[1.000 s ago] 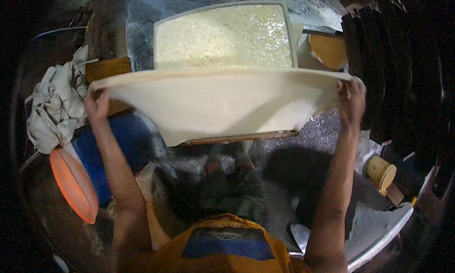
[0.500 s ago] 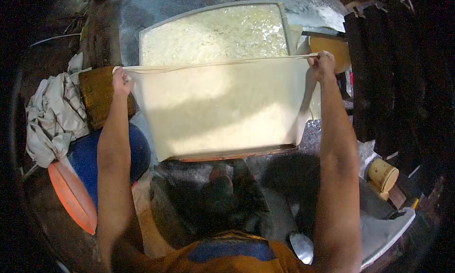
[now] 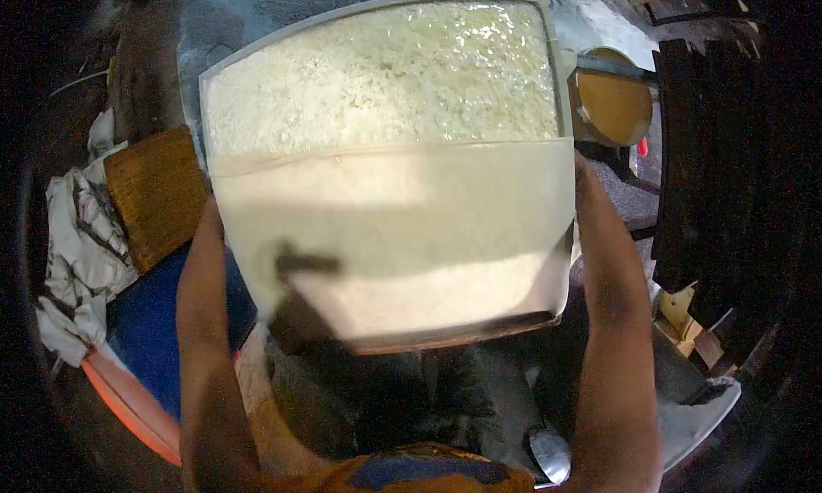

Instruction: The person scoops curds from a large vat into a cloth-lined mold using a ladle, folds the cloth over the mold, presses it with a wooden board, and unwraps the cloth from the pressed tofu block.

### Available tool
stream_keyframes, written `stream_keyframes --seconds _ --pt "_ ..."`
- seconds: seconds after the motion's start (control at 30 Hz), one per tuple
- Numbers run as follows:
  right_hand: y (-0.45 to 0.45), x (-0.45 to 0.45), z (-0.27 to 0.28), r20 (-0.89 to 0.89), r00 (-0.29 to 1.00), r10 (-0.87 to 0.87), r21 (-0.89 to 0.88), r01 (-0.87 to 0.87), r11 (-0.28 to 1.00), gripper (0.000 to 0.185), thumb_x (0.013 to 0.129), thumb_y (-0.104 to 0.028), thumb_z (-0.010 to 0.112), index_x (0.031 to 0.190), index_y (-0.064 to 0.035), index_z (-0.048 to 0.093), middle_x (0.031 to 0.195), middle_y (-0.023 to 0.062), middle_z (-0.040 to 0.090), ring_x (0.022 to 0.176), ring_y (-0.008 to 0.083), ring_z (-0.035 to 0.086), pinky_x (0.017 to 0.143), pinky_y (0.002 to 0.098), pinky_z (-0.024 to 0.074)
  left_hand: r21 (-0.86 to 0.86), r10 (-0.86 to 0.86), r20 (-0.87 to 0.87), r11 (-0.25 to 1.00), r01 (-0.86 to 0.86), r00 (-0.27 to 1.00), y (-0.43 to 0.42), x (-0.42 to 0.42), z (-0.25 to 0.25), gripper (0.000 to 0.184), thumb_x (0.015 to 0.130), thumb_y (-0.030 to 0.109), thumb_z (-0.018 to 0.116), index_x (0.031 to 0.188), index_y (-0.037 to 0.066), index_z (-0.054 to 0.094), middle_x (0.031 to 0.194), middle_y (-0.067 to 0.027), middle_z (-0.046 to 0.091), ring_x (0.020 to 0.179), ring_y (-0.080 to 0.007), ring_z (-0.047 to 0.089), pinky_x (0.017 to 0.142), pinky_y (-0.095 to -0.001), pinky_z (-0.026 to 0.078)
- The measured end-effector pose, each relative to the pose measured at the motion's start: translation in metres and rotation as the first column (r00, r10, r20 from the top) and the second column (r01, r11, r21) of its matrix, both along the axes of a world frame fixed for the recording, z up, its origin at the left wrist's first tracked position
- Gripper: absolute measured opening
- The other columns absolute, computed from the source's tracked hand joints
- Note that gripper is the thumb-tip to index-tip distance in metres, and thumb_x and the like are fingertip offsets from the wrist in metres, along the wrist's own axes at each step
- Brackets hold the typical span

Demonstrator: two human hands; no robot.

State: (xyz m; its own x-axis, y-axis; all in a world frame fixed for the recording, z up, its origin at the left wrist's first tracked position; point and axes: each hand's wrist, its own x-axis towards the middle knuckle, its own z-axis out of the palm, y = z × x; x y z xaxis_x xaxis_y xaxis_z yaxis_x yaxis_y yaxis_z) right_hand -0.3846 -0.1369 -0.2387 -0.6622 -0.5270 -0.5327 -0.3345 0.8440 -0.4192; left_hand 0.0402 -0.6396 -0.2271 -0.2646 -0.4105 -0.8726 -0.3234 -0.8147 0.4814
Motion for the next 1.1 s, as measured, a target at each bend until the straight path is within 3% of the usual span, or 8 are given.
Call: stream_keyframes --seconds 0.33,0.5,0.77,0.87,0.93,0.97,1.03,1.1 --pt "-0.113 -0.146 0.088 -0.737 0.664 -0.123 -0.033 0.147 0.989 0.043 0.083 -0.039 0.053 0.093 0.0010 0.064 0.090 0.0216 0.066 0.090 0.0366 0.063 0.080 0.0422 0.0470 -0.125 -0.244 0.114 0.958 0.258 0.963 -0.116 -0.113 0.040 0.054 0.092 0.043 0.047 0.126 0.002 0.053 0.129 -0.0167 0.053 0.109 -0.0266 0.058 0.087 -0.0378 0.050" --pt "-0.145 -0.178 0.019 0.413 0.875 -0.251 -0.481 0.444 0.756 0.047 0.086 -0.049 0.055 0.093 -0.0027 0.064 0.084 0.0118 0.067 0.070 0.0259 0.064 0.065 0.0407 0.0489 -0.104 -0.378 -0.122 0.924 0.367 0.918 -0.144 -0.128 0.008 0.045 0.091 0.034 0.055 0.119 0.000 0.058 0.127 -0.0176 0.055 0.109 -0.0253 0.058 0.084 -0.0358 0.052" --pt "-0.153 -0.261 0.062 0.603 0.682 -0.414 -0.647 0.722 0.247 0.024 0.088 -0.023 0.058 0.096 -0.0002 0.058 0.078 0.0078 0.061 0.074 0.0255 0.060 0.070 0.0380 0.0485 -0.233 0.250 -0.357 0.909 -0.345 0.900 -0.215 -0.147 0.061 0.028 0.095 0.014 0.048 0.113 -0.008 0.053 0.115 -0.0179 0.056 0.103 -0.0241 0.056 0.082 -0.0384 0.052" --pt "-0.177 -0.214 0.141 0.498 0.751 -0.434 -0.657 0.653 0.376 0.026 0.084 -0.023 0.062 0.093 0.0013 0.060 0.086 0.0146 0.063 0.085 0.0286 0.061 0.077 0.0392 0.0482 -0.328 0.020 -0.546 0.915 -0.236 0.837 -0.257 -0.145 0.089 0.028 0.090 0.018 0.060 0.105 -0.006 0.059 0.105 -0.0167 0.060 0.092 -0.0243 0.059 0.077 -0.0371 0.052" --pt "-0.196 -0.186 0.191 0.419 0.798 -0.433 -0.659 0.595 0.460 0.028 0.081 -0.024 0.065 0.091 0.0024 0.061 0.091 0.0191 0.064 0.093 0.0307 0.061 0.081 0.0399 0.0480 -0.659 -0.248 0.095 0.710 0.248 0.964 -0.212 -0.161 0.138 0.030 0.085 0.022 0.066 0.099 -0.005 0.062 0.099 -0.0160 0.063 0.086 -0.0249 0.061 0.073 -0.0369 0.050" --pt "-0.189 -0.205 0.187 -0.155 0.968 -0.196 -0.452 0.107 0.886 0.029 0.080 -0.024 0.065 0.091 0.0024 0.061 0.091 0.0197 0.064 0.092 0.0319 0.061 0.081 0.0403 0.0481 -0.663 -0.272 0.438 0.546 0.512 0.857 -0.195 -0.167 0.158 0.032 0.082 0.024 0.069 0.096 -0.004 0.064 0.097 -0.0157 0.064 0.084 -0.0252 0.062 0.071 -0.0369 0.050" --pt "-0.170 -0.230 0.171 -0.648 0.692 0.319 0.156 -0.290 0.944 0.027 0.079 -0.023 0.064 0.090 0.0019 0.061 0.089 0.0215 0.062 0.090 0.0351 0.061 0.079 0.0419 0.0484 0.008 -0.158 0.986 -0.270 0.963 -0.053 -0.211 -0.158 0.149 0.038 0.075 0.028 0.071 0.095 -0.004 0.066 0.094 -0.0181 0.066 0.082 -0.0294 0.063 0.072 -0.0386 0.049" --pt "-0.164 -0.214 0.174 -0.827 0.442 0.348 0.270 -0.231 0.935 0.023 0.080 -0.021 0.060 0.088 0.0007 0.061 0.086 0.0239 0.060 0.087 0.0390 0.060 0.075 0.0443 0.0487 0.020 0.008 1.000 -0.254 0.967 -0.018 -0.197 -0.164 0.157 0.040 0.079 0.028 0.068 0.101 -0.004 0.064 0.096 -0.0203 0.064 0.088 -0.0300 0.063 0.078 -0.0395 0.049"
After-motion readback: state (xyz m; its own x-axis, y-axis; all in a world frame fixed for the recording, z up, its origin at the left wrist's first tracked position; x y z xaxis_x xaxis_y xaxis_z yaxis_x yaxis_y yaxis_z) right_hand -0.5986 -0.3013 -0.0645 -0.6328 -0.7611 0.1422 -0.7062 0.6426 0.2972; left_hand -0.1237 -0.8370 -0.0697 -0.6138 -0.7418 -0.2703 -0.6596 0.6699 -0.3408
